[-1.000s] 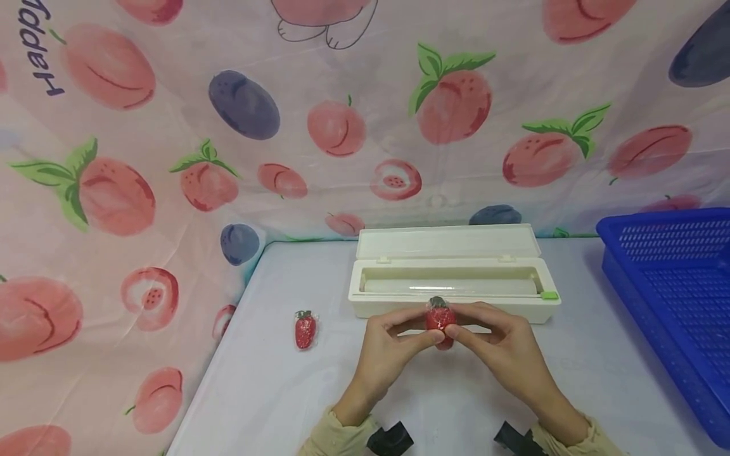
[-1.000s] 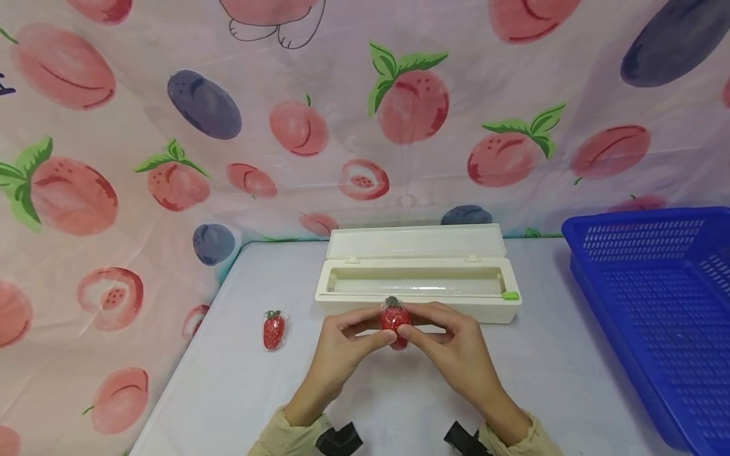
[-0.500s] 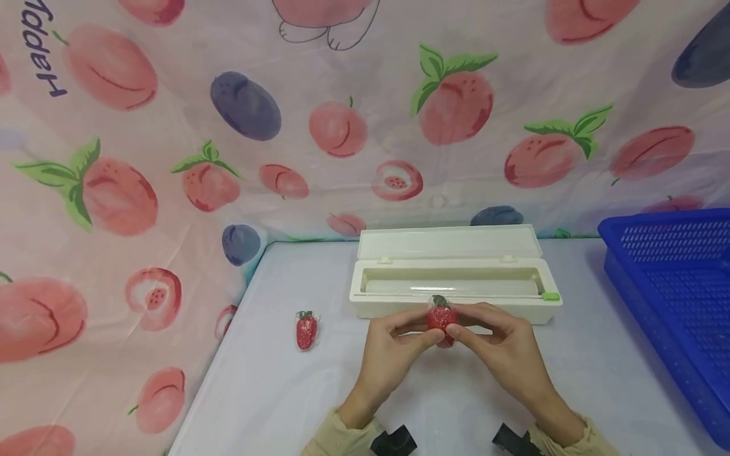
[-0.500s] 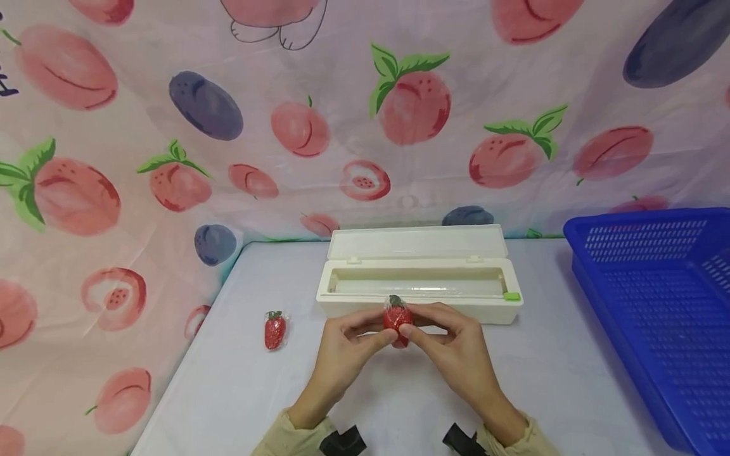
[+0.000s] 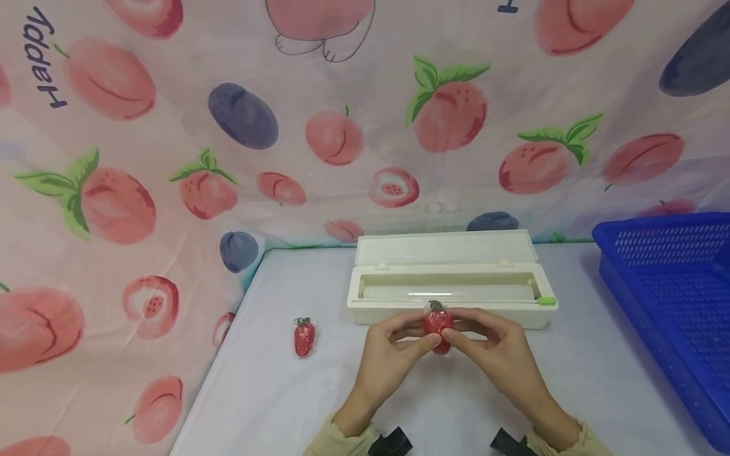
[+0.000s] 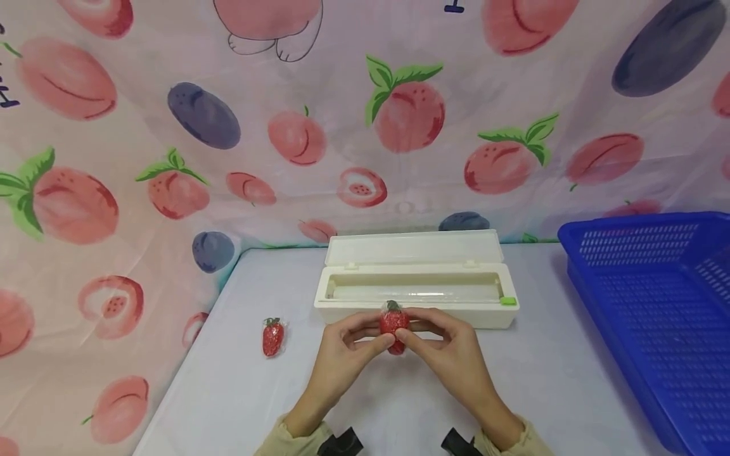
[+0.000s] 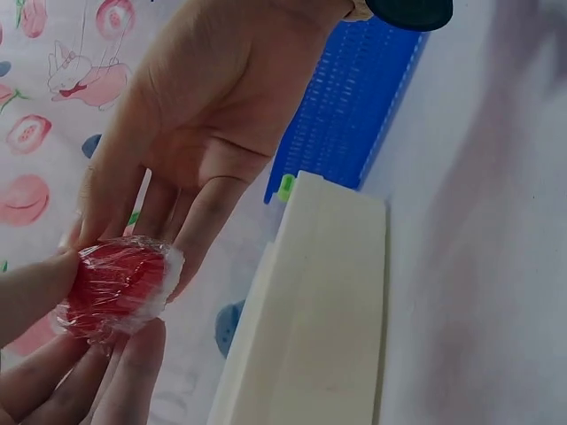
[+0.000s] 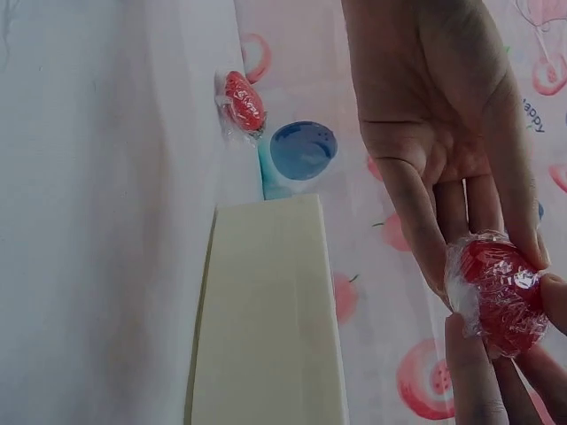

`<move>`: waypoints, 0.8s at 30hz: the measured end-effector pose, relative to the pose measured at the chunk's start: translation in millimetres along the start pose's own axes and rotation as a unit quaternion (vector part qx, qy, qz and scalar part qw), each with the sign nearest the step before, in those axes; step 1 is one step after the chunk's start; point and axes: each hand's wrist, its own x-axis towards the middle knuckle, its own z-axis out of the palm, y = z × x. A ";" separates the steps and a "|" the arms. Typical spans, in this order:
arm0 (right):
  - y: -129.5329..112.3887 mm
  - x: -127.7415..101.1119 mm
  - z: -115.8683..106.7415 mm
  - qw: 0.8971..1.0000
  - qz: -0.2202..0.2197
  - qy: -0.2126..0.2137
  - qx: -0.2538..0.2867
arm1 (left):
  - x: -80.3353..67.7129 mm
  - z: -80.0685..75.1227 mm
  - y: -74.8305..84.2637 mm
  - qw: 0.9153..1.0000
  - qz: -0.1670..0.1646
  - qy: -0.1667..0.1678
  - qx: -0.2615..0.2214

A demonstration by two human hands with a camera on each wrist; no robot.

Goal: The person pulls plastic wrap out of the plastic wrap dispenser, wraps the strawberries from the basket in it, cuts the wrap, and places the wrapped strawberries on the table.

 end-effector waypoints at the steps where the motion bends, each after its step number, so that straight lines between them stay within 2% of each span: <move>1: 0.0 0.1 0.6 1.000 -0.001 -0.002 0.001 | -0.4 -0.8 0.5 1.000 -0.002 -0.003 -0.002; 8: -0.6 -0.2 3.2 1.000 -0.004 -0.021 -0.007 | -2.9 -6.7 0.4 0.999 -0.006 -0.018 -0.028; 12: -0.8 -1.3 3.3 0.999 -0.014 -0.037 -0.028 | -5.3 -12.2 -1.1 1.000 -0.006 -0.015 -0.023; 20: 0.9 -1.8 0.9 0.995 -0.024 -0.034 -0.090 | -11.3 -31.0 -4.6 0.999 -0.023 0.022 0.001; 24: 2.3 -4.0 -1.8 0.994 -0.040 -0.030 -0.099 | -17.9 -45.5 -6.6 0.999 -0.033 0.036 0.013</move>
